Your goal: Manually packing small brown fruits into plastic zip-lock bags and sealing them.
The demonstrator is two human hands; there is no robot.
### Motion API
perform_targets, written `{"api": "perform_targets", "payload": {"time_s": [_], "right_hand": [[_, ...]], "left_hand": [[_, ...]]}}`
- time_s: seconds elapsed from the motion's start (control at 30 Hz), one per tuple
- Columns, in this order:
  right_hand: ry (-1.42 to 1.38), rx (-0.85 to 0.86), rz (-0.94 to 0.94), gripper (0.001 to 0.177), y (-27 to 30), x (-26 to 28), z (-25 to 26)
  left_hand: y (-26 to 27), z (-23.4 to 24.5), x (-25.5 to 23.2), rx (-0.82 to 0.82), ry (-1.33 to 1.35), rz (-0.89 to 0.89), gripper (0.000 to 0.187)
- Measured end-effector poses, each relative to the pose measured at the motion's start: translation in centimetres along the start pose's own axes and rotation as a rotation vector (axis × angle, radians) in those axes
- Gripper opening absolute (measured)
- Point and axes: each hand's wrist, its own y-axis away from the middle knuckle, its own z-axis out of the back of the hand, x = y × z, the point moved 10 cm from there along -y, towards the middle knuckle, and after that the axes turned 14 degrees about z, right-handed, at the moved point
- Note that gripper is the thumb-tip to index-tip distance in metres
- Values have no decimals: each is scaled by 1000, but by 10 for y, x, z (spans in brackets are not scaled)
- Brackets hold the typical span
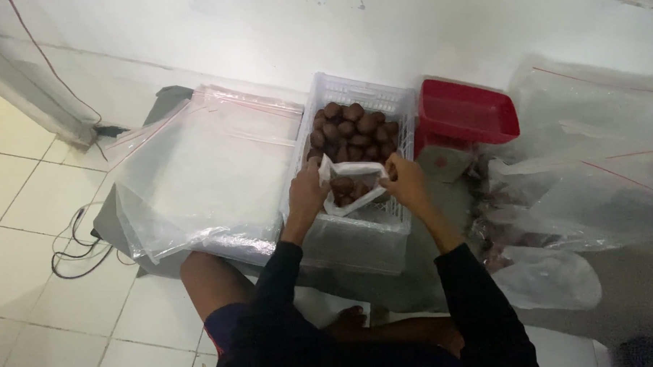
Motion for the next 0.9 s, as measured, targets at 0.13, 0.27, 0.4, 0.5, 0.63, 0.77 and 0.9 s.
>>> {"api": "perform_targets", "payload": {"time_s": [0.13, 0.27, 0.4, 0.5, 0.63, 0.77, 0.9], "right_hand": [[166, -68, 71, 25, 12, 22, 17], [100, -209, -25, 13, 30, 49, 53], [156, -293, -65, 10, 49, 31, 65], [160, -350, -88, 12, 68, 18, 68], [-12, -403, -94, 13, 83, -8, 59], [-20, -407, -90, 21, 85, 10, 67], [33, -328, -28, 26, 82, 21, 67]], "left_hand": [[6, 12, -5, -92, -16, -25, 58], [16, 31, -6, -298, 37, -65, 42], [14, 47, 0, -371, 155, -50, 31], [8, 59, 4, -387, 182, -21, 25], [17, 94, -17, -400, 173, -18, 21], [12, 100, -22, -379, -19, -35, 16], [-6, 75, 3, -273, -237, 41, 12]]}}
